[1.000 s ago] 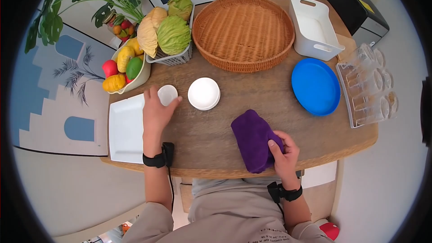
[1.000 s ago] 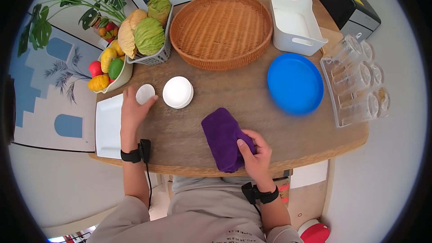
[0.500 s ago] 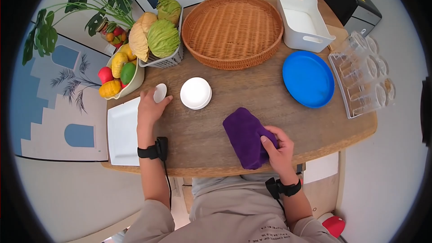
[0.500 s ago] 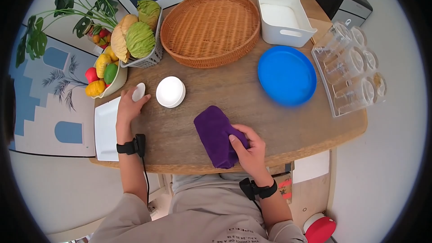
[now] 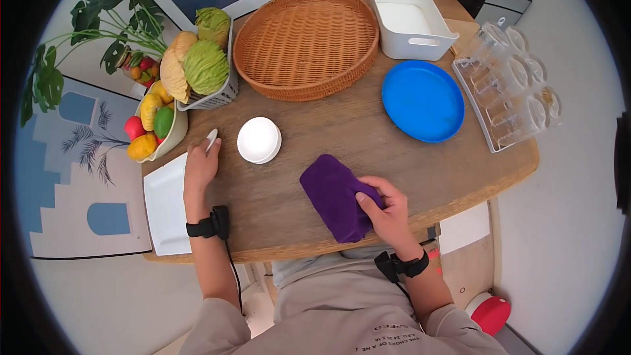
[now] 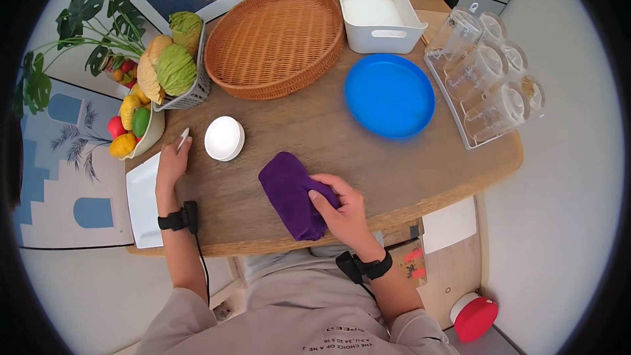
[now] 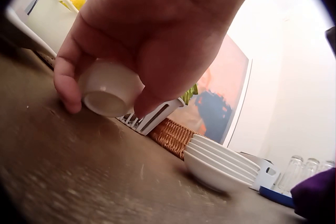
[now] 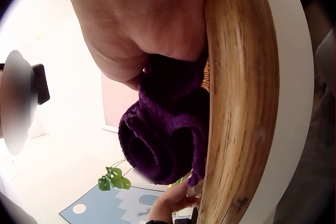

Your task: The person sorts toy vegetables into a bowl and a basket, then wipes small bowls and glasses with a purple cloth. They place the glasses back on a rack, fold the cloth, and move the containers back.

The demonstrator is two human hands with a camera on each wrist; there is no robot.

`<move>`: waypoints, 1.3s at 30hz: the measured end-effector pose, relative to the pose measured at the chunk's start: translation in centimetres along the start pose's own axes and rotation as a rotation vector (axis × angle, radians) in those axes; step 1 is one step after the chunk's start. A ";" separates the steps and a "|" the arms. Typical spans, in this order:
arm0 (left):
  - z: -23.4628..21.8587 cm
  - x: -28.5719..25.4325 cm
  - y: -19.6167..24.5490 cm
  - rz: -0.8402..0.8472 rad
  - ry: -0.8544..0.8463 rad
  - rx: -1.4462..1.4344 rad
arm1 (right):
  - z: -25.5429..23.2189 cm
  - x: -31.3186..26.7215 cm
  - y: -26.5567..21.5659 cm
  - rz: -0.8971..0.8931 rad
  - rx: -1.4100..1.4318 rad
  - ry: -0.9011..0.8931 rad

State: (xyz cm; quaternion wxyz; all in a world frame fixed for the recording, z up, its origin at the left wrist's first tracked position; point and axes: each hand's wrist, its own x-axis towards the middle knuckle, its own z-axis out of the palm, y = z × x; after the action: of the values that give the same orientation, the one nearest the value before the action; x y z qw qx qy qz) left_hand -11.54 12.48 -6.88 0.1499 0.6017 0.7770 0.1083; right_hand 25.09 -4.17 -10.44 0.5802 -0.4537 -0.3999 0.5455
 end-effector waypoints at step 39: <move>-1.9 -14.2 7.5 0.488 -0.016 -0.394 | -8.7 11.3 -7.7 -0.490 -1.586 0.046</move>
State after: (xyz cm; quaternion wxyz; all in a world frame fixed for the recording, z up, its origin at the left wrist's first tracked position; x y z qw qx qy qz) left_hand -2.24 0.68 -1.03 0.2395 0.7307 0.5723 0.2848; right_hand 36.46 6.34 -5.66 0.1986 -0.6392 -0.7413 -0.0495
